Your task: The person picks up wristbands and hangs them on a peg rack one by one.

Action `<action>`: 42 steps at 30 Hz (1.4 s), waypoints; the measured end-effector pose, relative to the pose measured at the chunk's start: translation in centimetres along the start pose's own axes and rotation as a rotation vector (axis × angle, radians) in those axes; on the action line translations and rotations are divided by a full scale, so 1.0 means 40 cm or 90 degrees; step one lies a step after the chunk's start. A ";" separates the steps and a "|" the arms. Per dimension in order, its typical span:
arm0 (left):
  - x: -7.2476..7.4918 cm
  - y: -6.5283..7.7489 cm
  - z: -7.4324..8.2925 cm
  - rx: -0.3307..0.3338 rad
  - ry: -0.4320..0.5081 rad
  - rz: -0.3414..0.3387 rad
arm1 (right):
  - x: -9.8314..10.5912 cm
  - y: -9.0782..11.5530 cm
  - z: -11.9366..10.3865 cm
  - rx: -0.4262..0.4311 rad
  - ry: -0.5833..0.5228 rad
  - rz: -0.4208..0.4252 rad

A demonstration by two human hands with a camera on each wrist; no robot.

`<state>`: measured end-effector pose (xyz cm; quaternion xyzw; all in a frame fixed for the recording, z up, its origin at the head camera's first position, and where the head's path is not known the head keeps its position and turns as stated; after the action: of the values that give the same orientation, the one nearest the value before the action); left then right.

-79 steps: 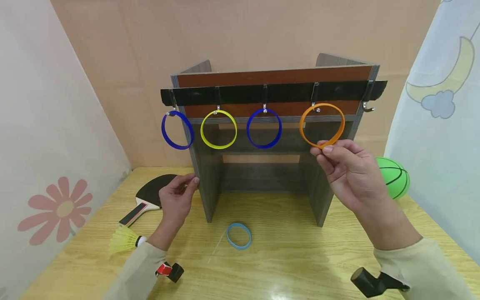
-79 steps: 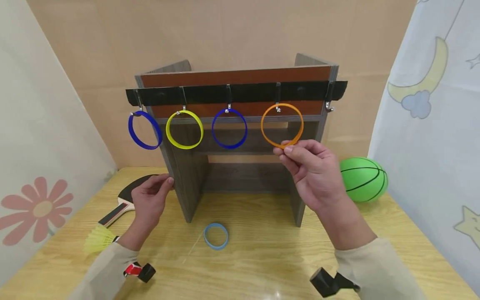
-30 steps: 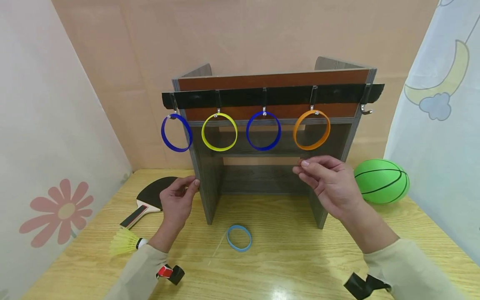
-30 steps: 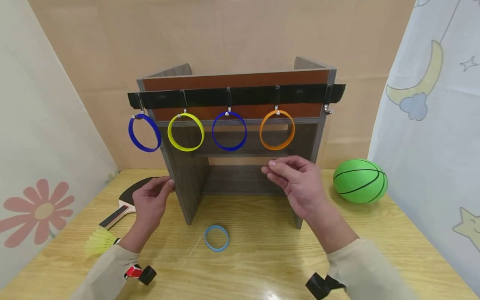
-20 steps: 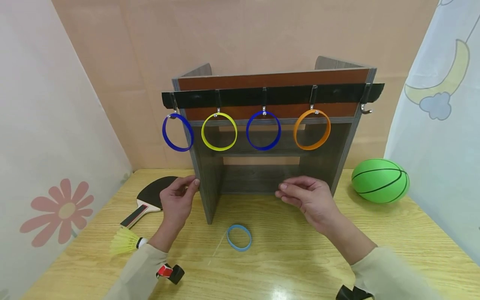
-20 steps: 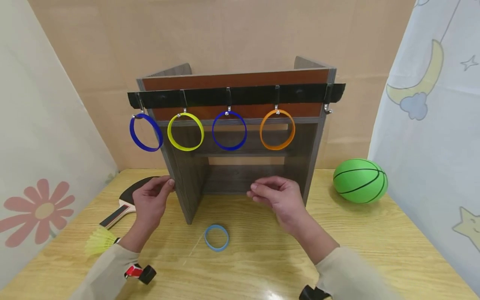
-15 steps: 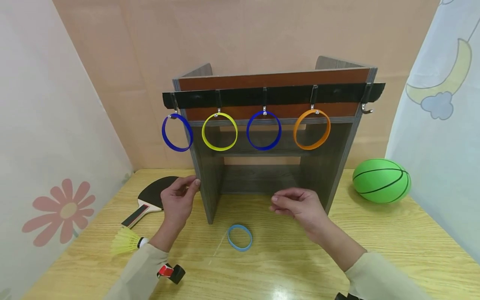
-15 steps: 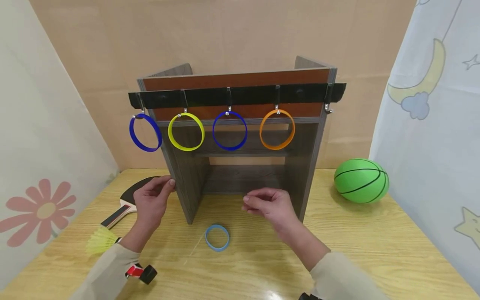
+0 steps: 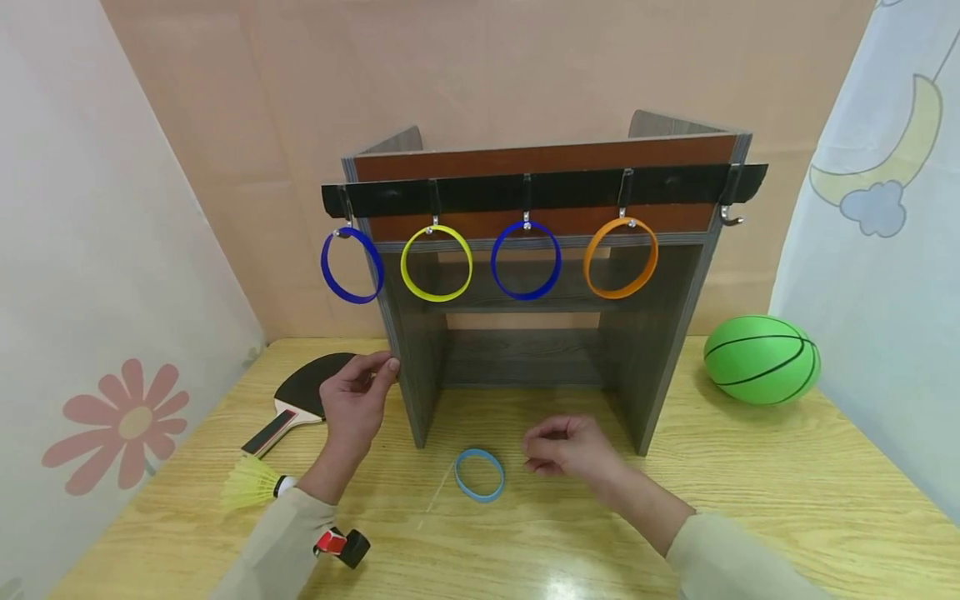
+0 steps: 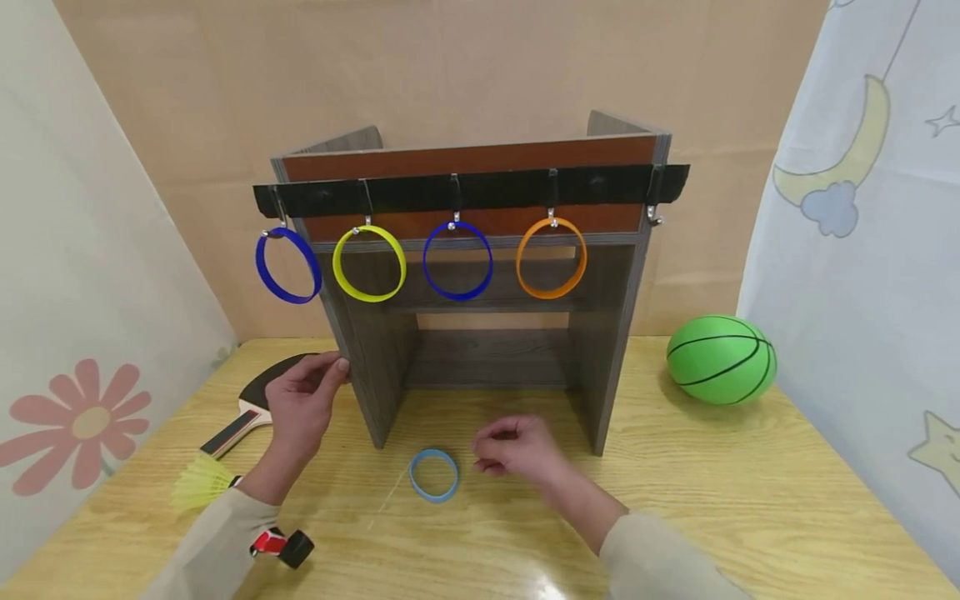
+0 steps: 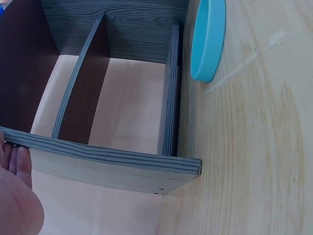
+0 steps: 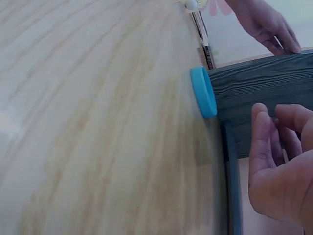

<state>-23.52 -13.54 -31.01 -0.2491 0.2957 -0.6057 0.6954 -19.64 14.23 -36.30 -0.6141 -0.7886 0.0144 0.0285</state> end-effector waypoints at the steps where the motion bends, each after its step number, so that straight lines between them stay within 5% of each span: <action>1: 0.000 0.000 0.000 0.000 0.003 0.000 | -0.005 0.000 0.006 -0.008 0.003 -0.006; 11: -0.003 0.000 0.001 -0.008 0.008 0.000 | -0.055 0.003 0.052 -0.058 0.054 -0.046; 42: -0.003 0.003 -0.002 -0.003 0.037 0.010 | -0.106 -0.034 0.057 -0.028 0.181 -0.040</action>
<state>-23.51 -13.41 -31.14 -0.2308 0.3196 -0.6066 0.6903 -20.04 9.82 -38.63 -0.5854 -0.7956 -0.0913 0.1267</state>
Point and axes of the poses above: each hand's wrist, its own y-axis away from the middle knuckle, its own x-axis out of the back of the hand, z = x × y, the point moved 2 cm from there along -y, towards the middle knuckle, and after that the axes turned 6 degrees about x, right-handed, at the moved point
